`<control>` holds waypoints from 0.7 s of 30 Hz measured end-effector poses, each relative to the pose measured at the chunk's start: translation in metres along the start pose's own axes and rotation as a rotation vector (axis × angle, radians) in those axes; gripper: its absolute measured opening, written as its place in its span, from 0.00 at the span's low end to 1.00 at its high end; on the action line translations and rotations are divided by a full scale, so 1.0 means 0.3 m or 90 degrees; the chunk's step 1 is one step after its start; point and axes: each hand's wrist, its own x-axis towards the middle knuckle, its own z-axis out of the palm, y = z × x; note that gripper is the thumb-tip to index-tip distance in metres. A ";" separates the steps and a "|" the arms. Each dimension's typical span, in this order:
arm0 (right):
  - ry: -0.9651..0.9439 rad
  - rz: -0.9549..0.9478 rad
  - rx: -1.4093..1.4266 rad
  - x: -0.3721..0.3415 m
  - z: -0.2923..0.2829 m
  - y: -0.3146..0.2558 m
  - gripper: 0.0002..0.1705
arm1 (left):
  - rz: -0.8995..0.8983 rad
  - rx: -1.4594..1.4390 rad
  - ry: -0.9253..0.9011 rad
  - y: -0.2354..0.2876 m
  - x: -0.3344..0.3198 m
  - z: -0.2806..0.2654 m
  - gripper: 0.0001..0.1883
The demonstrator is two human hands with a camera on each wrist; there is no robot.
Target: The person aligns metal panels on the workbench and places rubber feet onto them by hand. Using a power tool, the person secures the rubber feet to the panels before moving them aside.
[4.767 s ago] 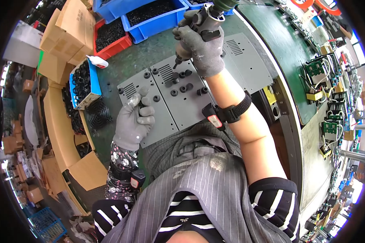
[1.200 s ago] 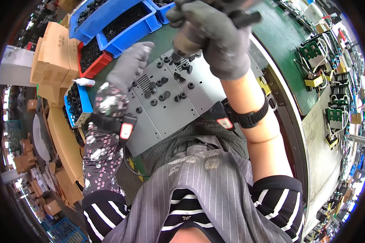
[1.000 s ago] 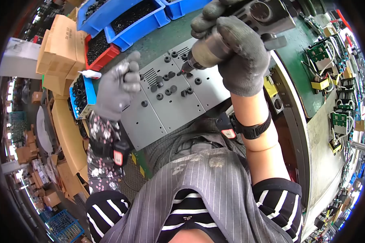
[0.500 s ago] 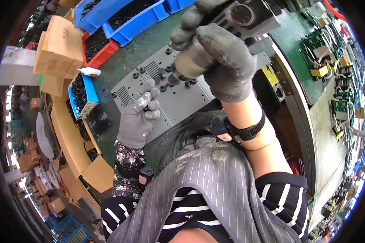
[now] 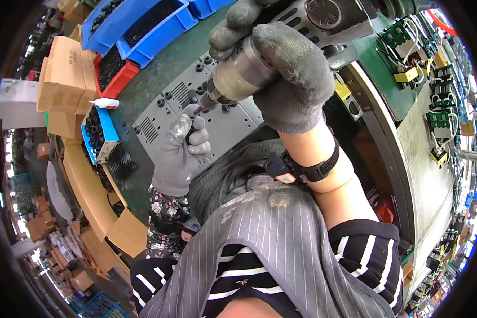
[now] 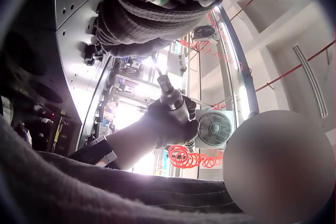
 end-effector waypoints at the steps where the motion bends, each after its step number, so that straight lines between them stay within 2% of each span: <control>1: 0.006 -0.005 -0.018 -0.004 -0.002 -0.006 0.26 | 0.002 0.008 0.009 -0.006 0.001 0.010 0.14; 3: 0.014 -0.014 -0.034 -0.015 -0.008 -0.019 0.26 | 0.002 0.021 0.021 -0.014 0.007 0.025 0.14; 5: 0.045 -0.003 -0.063 -0.028 -0.015 -0.034 0.26 | -0.026 -0.032 -0.024 -0.019 0.015 0.037 0.15; 9: 0.054 -0.002 -0.033 -0.036 -0.030 -0.057 0.27 | -0.037 -0.013 -0.051 -0.032 0.035 0.052 0.15; 11: -0.022 -0.027 -0.011 -0.038 -0.056 -0.066 0.28 | -0.064 -0.016 -0.059 -0.034 0.045 0.054 0.15; 14: -0.042 -0.039 -0.037 -0.047 -0.089 -0.080 0.28 | -0.101 0.002 -0.013 -0.039 0.057 0.079 0.15; 21: 0.030 -0.040 -0.082 -0.053 -0.128 -0.115 0.25 | -0.149 -0.048 -0.050 -0.052 0.110 0.086 0.15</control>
